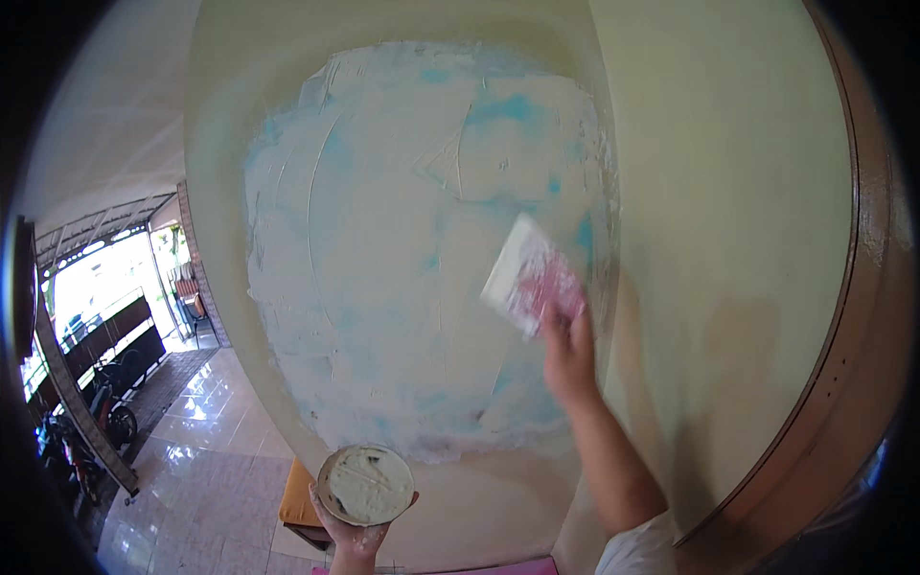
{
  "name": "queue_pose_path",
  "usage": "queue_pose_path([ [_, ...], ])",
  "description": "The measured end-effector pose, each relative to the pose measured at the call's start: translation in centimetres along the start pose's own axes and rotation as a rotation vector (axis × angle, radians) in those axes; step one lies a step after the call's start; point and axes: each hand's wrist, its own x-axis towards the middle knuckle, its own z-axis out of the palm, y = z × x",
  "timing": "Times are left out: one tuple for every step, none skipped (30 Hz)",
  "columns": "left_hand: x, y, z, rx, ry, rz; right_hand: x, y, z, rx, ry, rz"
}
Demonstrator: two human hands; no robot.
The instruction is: The person applies a white plaster compound to a wall using a plastic scraper.
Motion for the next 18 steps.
queue_pose_path([
  [0.1,0.0,-0.5,0.015,-0.001,0.003,3.2,-1.7,-0.2,-0.138,0.030,-0.185],
  [0.1,0.2,-0.9,0.016,-0.011,-0.004,6.3,-3.7,-0.3,-0.328,0.039,-0.364],
  [-0.1,0.5,-1.2,-0.045,0.043,0.015,10.0,-5.0,-0.2,-0.600,0.073,-0.559],
  [-0.2,0.8,-1.7,-0.112,0.092,0.026,12.6,-7.5,0.7,-0.735,0.121,-0.630],
  [-0.9,1.5,-2.4,-0.105,0.089,0.051,15.2,-9.3,2.5,-0.841,0.162,-0.698],
  [-0.3,1.6,-3.3,-0.141,0.142,0.030,18.2,-10.3,1.8,-1.016,0.206,-0.811],
  [0.1,1.8,-3.6,-0.176,0.203,0.041,21.0,-10.8,2.0,-1.161,0.236,-0.925],
  [0.1,1.9,-2.7,-0.177,0.196,0.031,23.3,-11.0,2.1,-1.171,0.241,-0.928],
  [-0.6,2.2,-1.2,-0.140,0.298,0.017,25.3,-10.7,2.2,-1.311,0.206,-0.958],
  [-0.9,2.5,-0.3,-0.104,0.400,0.014,26.6,-10.1,2.7,-1.438,0.166,-0.989],
  [-0.8,2.5,-1.0,-0.077,0.365,0.027,27.1,-8.9,3.2,-1.439,0.169,-0.992],
  [-0.3,2.7,-1.5,-0.078,0.361,0.022,27.4,-7.5,3.7,-1.507,0.164,-0.938],
  [-0.2,2.9,-1.8,-0.098,0.330,0.027,27.0,-6.8,4.5,-1.567,0.149,-0.879],
  [0.0,2.9,-2.0,-0.118,0.298,0.028,26.8,-6.5,4.8,-1.568,0.141,-0.877],
  [0.5,2.6,-2.1,-0.121,0.304,0.023,26.6,-6.4,4.7,-1.653,0.113,-0.850],
  [0.9,2.6,-1.6,-0.115,0.357,0.023,25.9,-6.4,4.7,-1.738,0.082,-0.815],
  [1.0,2.7,-1.3,-0.110,0.409,0.022,25.2,-6.4,4.4,-1.743,0.073,-0.808],
  [0.7,2.8,-1.2,-0.109,0.416,0.017,24.5,-6.4,3.9,-1.700,0.042,-0.867],
])
